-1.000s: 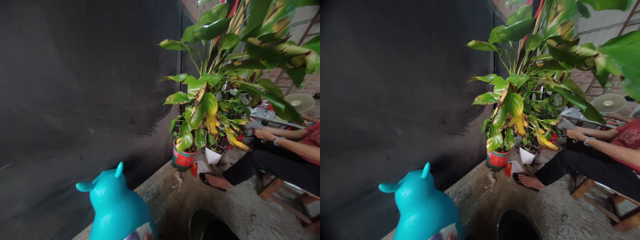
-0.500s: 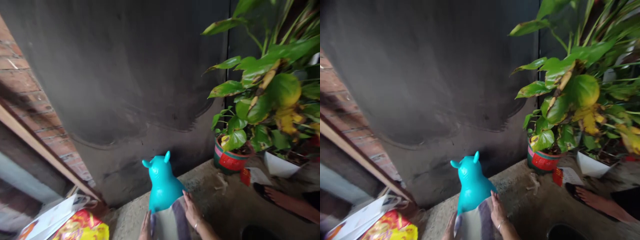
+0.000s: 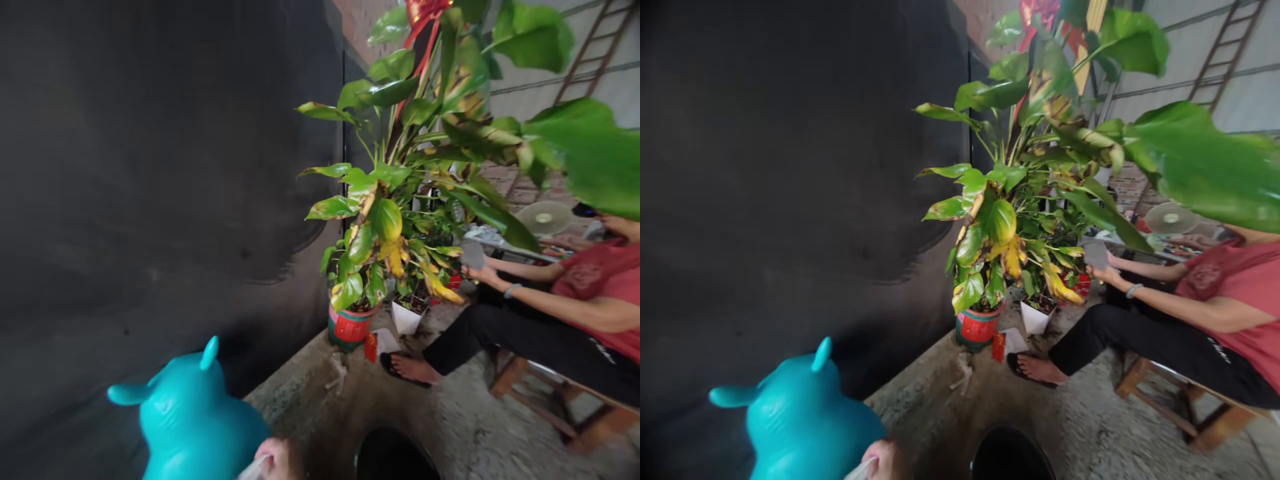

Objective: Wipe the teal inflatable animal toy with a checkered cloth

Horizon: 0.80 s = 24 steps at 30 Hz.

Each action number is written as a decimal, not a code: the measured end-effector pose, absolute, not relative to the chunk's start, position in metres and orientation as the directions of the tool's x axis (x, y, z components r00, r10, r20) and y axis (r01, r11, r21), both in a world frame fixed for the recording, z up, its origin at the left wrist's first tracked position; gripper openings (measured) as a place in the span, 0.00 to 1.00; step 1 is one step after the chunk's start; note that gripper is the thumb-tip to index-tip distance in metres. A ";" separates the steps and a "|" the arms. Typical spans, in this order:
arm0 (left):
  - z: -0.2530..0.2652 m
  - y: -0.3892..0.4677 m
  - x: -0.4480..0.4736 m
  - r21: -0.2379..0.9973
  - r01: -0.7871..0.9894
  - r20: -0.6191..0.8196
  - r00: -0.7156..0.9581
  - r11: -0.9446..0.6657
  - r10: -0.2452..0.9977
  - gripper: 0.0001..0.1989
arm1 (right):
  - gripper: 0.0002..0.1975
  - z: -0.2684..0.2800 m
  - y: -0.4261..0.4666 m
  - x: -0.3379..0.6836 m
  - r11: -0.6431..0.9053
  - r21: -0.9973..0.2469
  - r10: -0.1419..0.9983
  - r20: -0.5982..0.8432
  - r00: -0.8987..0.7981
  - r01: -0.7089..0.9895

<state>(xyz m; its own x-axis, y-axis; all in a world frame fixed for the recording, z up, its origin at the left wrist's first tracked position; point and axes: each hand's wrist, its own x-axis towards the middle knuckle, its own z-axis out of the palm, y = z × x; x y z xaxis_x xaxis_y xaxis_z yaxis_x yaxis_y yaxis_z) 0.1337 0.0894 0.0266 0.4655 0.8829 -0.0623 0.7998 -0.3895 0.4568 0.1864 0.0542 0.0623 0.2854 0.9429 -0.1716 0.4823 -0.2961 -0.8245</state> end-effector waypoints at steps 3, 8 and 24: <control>0.026 0.091 0.138 0.470 0.711 -0.036 0.607 -0.523 0.794 0.30 | 0.11 0.072 0.047 0.189 -0.295 -0.847 0.936 -0.164 0.311 0.443; 0.070 0.063 0.097 0.473 0.842 -0.156 0.370 -0.259 0.916 0.29 | 0.13 0.087 0.028 0.194 -0.252 -0.869 0.952 -0.143 0.272 0.426; 0.115 0.027 -0.102 0.634 0.773 -0.401 0.335 -0.005 0.853 0.10 | 0.21 0.098 0.031 0.196 -0.168 -0.958 0.985 -0.156 0.072 0.234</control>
<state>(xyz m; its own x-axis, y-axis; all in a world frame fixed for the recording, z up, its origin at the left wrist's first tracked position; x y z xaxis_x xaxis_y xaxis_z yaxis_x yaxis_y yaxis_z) -0.1021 0.0266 0.1151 0.3351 0.8525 -0.4011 0.7731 -0.0055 0.6343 0.1958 0.0310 0.0978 0.0724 0.9852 -0.1556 0.2337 -0.1684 -0.9576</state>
